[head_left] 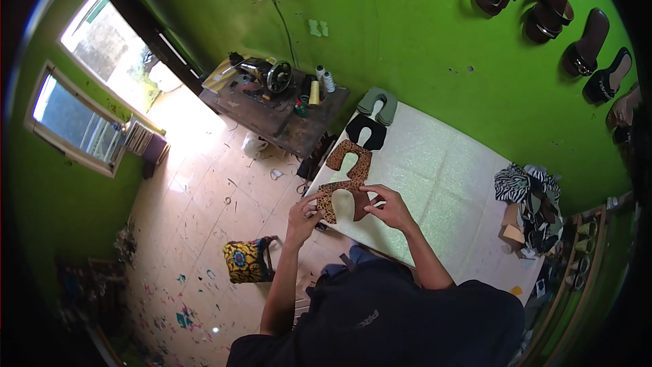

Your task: Organizing and sorting various shoe upper components and patterns on a work table.

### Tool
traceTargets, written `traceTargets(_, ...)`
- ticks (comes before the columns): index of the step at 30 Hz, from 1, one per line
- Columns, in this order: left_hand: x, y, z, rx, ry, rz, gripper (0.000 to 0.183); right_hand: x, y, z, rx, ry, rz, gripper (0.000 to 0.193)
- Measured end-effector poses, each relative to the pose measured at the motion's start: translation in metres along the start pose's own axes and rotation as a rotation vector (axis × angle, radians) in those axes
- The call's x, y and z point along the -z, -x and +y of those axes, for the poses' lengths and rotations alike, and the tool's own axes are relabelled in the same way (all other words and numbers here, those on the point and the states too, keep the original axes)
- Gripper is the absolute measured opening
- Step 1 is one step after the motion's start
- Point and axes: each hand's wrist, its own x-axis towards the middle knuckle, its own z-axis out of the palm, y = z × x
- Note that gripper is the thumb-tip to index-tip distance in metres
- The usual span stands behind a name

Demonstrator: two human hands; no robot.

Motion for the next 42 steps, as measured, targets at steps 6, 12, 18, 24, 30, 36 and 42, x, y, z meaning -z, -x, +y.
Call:
traceTargets(6, 0.017, -0.059, 0.007, 0.023, -0.098, -0.108, 0.048, -0.005, -0.031, 0.015, -0.103, -0.033, 0.076, 0.052)
traceTargets(12, 0.037, -0.119, -0.003, 0.016, -0.207, -0.259, 0.049, -0.019, -0.055, 0.024, -0.149, -0.011, 0.205, 0.052)
traceTargets(18, 0.059, -0.182, -0.011, -0.048, -0.151, -0.447, 0.048, -0.047, -0.078, 0.033, -0.18, 0.058, 0.381, 0.053)
traceTargets(24, 0.078, -0.222, -0.01, -0.051, -0.256, -0.621, 0.05, -0.083, -0.098, 0.033, -0.246, 0.085, 0.562, 0.055)
traceTargets(30, 0.088, -0.249, -0.034, -0.063, -0.209, -0.761, 0.047, -0.113, -0.104, 0.041, -0.291, 0.115, 0.685, 0.058)
traceTargets(36, 0.08, -0.262, -0.044, -0.111, -0.297, -0.806, 0.048, -0.121, -0.109, 0.057, -0.345, 0.103, 0.698, 0.058)
traceTargets(42, 0.061, -0.284, -0.054, -0.033, -0.237, -0.766, 0.05, -0.099, -0.123, 0.087, -0.285, 0.202, 0.702, 0.06)
